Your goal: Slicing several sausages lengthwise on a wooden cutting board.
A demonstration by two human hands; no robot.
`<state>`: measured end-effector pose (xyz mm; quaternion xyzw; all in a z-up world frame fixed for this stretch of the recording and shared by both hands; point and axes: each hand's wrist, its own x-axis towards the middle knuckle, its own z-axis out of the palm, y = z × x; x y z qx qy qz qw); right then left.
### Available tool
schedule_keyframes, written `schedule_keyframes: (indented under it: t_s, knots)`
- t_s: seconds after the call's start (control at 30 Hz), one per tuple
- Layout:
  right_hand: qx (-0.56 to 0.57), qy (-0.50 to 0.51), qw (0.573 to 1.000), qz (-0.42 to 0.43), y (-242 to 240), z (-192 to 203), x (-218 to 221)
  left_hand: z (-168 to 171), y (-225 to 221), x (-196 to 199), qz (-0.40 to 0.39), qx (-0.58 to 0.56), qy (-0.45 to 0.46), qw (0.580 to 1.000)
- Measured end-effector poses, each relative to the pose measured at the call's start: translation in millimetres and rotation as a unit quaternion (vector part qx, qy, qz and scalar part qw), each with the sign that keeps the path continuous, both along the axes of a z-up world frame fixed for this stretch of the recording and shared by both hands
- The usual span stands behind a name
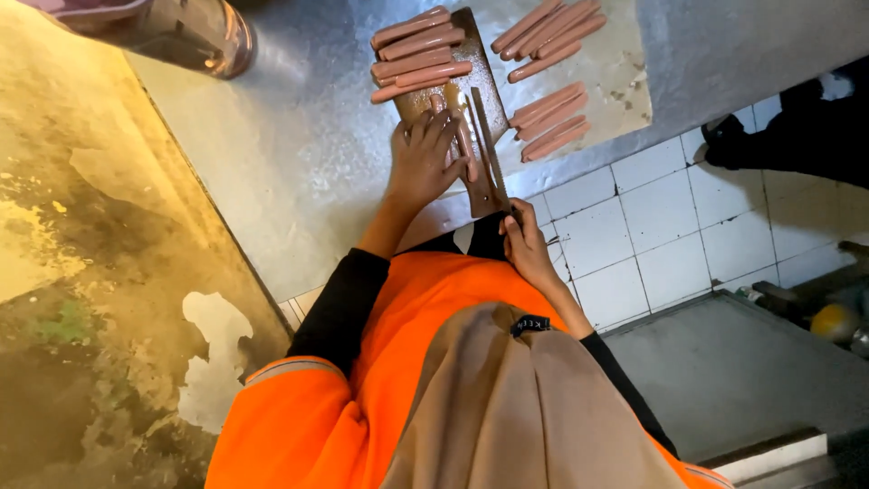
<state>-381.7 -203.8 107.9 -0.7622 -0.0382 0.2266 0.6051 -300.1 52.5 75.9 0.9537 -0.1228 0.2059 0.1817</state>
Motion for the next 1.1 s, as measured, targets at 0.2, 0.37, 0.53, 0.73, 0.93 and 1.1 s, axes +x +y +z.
schedule_keyframes:
  t_s: [0.2, 0.37, 0.53, 0.73, 0.93, 1.1]
  knots:
    - [-0.005, 0.003, 1.000, 0.010, 0, -16, -5, -21, -5, -5, 0.001, -0.034, 0.008, 0.999]
    - [-0.011, -0.021, 0.999, 0.023, 4, -25, -13, -38, -4, -9, 0.006, -0.030, 0.011, 0.999]
    - [-0.003, 0.024, 1.000, 0.010, 13, -22, -16, -21, -2, -16, -0.012, -0.054, 0.094, 0.994]
    - [-0.044, -0.022, 0.999, 0.006, 16, -14, -19, -24, -14, -15, -0.002, -0.080, 0.105, 0.991]
    - [-0.065, -0.023, 0.998, 0.011, 18, -4, -19, -24, -14, -16, 0.011, -0.072, 0.115, 0.991]
    - [-0.108, -0.001, 0.994, 0.022, 20, 6, -16, -23, -13, -16, 0.002, -0.098, 0.107, 0.989]
